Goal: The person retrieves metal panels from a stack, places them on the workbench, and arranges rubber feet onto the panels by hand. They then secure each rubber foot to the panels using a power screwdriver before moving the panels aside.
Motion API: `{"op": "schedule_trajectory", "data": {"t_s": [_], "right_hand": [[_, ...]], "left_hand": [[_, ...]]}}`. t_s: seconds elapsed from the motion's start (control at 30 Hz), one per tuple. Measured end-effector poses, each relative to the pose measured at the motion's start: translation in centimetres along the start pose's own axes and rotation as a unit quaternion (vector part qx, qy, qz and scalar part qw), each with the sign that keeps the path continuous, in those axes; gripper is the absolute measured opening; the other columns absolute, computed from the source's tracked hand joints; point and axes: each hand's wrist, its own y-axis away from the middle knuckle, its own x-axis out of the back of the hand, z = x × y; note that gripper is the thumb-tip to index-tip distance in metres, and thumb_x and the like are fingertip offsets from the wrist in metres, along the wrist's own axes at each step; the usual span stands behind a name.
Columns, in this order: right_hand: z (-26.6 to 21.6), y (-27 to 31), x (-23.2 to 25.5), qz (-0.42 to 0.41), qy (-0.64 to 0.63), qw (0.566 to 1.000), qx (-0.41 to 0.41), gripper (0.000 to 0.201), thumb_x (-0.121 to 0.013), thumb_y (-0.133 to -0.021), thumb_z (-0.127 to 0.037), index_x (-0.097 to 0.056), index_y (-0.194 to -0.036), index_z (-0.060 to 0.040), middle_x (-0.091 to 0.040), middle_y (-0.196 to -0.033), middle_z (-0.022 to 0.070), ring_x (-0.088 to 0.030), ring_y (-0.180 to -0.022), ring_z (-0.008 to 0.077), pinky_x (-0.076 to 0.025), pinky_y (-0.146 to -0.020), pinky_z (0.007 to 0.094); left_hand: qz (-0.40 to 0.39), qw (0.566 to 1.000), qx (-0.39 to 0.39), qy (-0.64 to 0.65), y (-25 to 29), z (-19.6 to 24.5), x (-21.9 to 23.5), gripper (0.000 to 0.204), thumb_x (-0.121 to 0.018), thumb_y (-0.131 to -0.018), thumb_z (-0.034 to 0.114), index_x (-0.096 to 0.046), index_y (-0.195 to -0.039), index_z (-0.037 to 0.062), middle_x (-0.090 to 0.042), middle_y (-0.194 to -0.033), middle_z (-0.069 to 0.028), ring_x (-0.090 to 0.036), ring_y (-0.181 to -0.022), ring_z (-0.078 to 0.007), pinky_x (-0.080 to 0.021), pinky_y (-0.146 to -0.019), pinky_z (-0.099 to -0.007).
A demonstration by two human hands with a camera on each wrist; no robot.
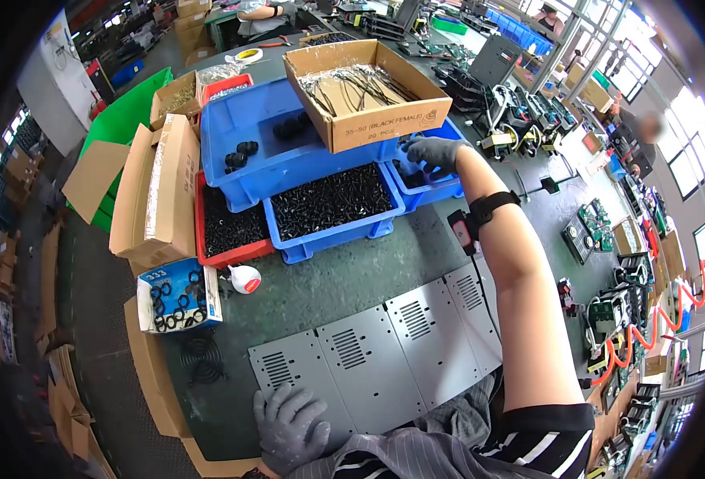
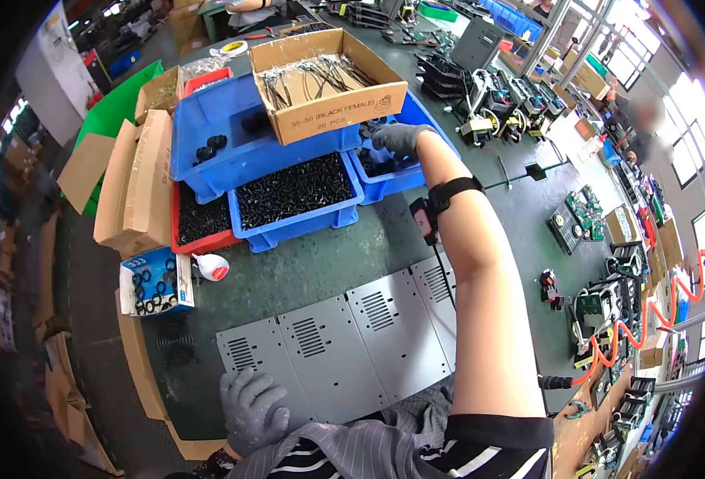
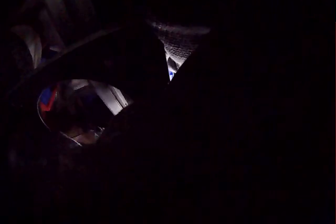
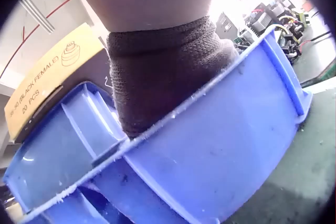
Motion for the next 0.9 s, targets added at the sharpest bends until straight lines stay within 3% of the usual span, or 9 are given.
{"op": "schedule_trajectory", "data": {"t_s": [0.1, 0.13, 0.37, 0.4, 0.43, 0.5, 0.57, 0.73, 0.9], "right_hand": [[1.4, -3.2, -0.9, 0.009, 0.262, 0.947, 0.187, 0.054, -0.058, -0.068, -0.022, -0.052, -0.12, -0.0125, -0.059, -0.103, 0.0106, -0.06, -0.078, 0.0212, -0.047, -0.066, 0.0343], [0.9, -3.0, -1.7, 0.023, 0.358, 0.916, 0.182, 0.062, -0.058, -0.066, -0.016, -0.048, -0.126, -0.0122, -0.061, -0.095, 0.0085, -0.059, -0.071, 0.0175, -0.046, -0.063, 0.0291], [-1.9, 2.2, -1.5, -0.095, 0.18, 0.97, 0.13, 0.031, -0.06, -0.067, -0.013, -0.066, -0.097, -0.0077, -0.063, -0.101, 0.0102, -0.06, -0.086, 0.0224, -0.047, -0.078, 0.0341], [1.9, -3.4, -0.3, -0.184, 0.14, 0.964, 0.13, 0.039, -0.062, -0.067, -0.012, -0.062, -0.106, -0.0081, -0.064, -0.1, 0.0087, -0.059, -0.085, 0.0208, -0.046, -0.078, 0.0327], [1.9, -2.7, -0.1, -0.184, 0.143, 0.963, 0.133, 0.039, -0.062, -0.067, -0.012, -0.062, -0.106, -0.0081, -0.064, -0.1, 0.0087, -0.059, -0.085, 0.0208, -0.046, -0.078, 0.0327], [1.1, 0.1, 0.1, -0.035, 0.097, 0.981, 0.167, 0.045, -0.058, -0.069, -0.012, -0.057, -0.113, -0.0073, -0.065, -0.094, 0.0072, -0.06, -0.076, 0.0211, -0.047, -0.076, 0.0315], [1.3, 0.0, 1.2, -0.071, 0.096, 0.983, 0.14, 0.047, -0.057, -0.074, -0.02, -0.053, -0.119, -0.0077, -0.063, -0.104, 0.0092, -0.06, -0.091, 0.024, -0.044, -0.086, 0.0349], [2.2, -4.2, 2.4, -0.038, 0.304, 0.937, 0.168, 0.049, -0.057, -0.076, -0.022, -0.049, -0.122, -0.008, -0.06, -0.109, 0.0112, -0.058, -0.097, 0.0259, -0.042, -0.089, 0.0379], [2.4, -7.9, -1.4, 0.004, 0.487, 0.855, 0.18, 0.052, -0.057, -0.078, -0.024, -0.045, -0.125, -0.0083, -0.058, -0.114, 0.0132, -0.056, -0.103, 0.0277, -0.039, -0.093, 0.041]], "left_hand": [[0.003, 1.0, 0.0, 0.005, 0.0, 0.0, 0.1, 0.027, -0.057, -0.074, 0.034, -0.065, -0.088, 0.0127, -0.057, -0.101, -0.006, -0.043, -0.108, -0.0293, -0.027, -0.095, -0.0517], [0.007, 1.0, 0.0, 0.003, 0.0, 0.0, 0.1, 0.027, -0.057, -0.074, 0.034, -0.065, -0.088, 0.0127, -0.057, -0.101, -0.006, -0.043, -0.108, -0.0293, -0.027, -0.095, -0.0517], [0.015, 0.999, 0.02, 0.021, 0.0, 0.1, 0.1, 0.028, -0.053, -0.077, 0.034, -0.065, -0.09, 0.0121, -0.058, -0.103, -0.0044, -0.044, -0.109, -0.0277, -0.026, -0.097, -0.0503], [0.014, 0.999, 0.025, 0.032, 0.0, 0.1, 0.2, 0.028, -0.053, -0.077, 0.034, -0.065, -0.09, 0.012, -0.059, -0.103, -0.0041, -0.045, -0.109, -0.0274, -0.025, -0.097, -0.05], [0.016, 0.999, 0.027, 0.031, -0.1, 0.2, 0.3, 0.028, -0.053, -0.077, 0.034, -0.065, -0.09, 0.012, -0.059, -0.103, -0.0041, -0.045, -0.109, -0.0274, -0.025, -0.097, -0.05], [0.011, 0.999, 0.024, 0.028, -0.2, 0.3, 0.6, 0.028, -0.054, -0.077, 0.033, -0.065, -0.09, 0.012, -0.058, -0.103, -0.004, -0.045, -0.108, -0.0272, -0.025, -0.097, -0.0492], [0.015, 0.999, 0.026, 0.028, -0.1, 0.3, 0.5, 0.027, -0.054, -0.076, 0.033, -0.065, -0.09, 0.0122, -0.058, -0.102, -0.0038, -0.045, -0.108, -0.0271, -0.025, -0.097, -0.0487], [0.027, 0.999, 0.012, 0.024, -0.6, 0.8, 0.7, 0.027, -0.056, -0.074, 0.032, -0.065, -0.09, 0.0123, -0.058, -0.101, -0.0033, -0.045, -0.107, -0.0268, -0.026, -0.096, -0.0473], [0.03, 0.999, 0.012, 0.029, -0.6, 0.8, 0.6, 0.026, -0.057, -0.073, 0.033, -0.065, -0.088, 0.0125, -0.058, -0.1, -0.004, -0.045, -0.106, -0.0266, -0.028, -0.095, -0.0475]]}}
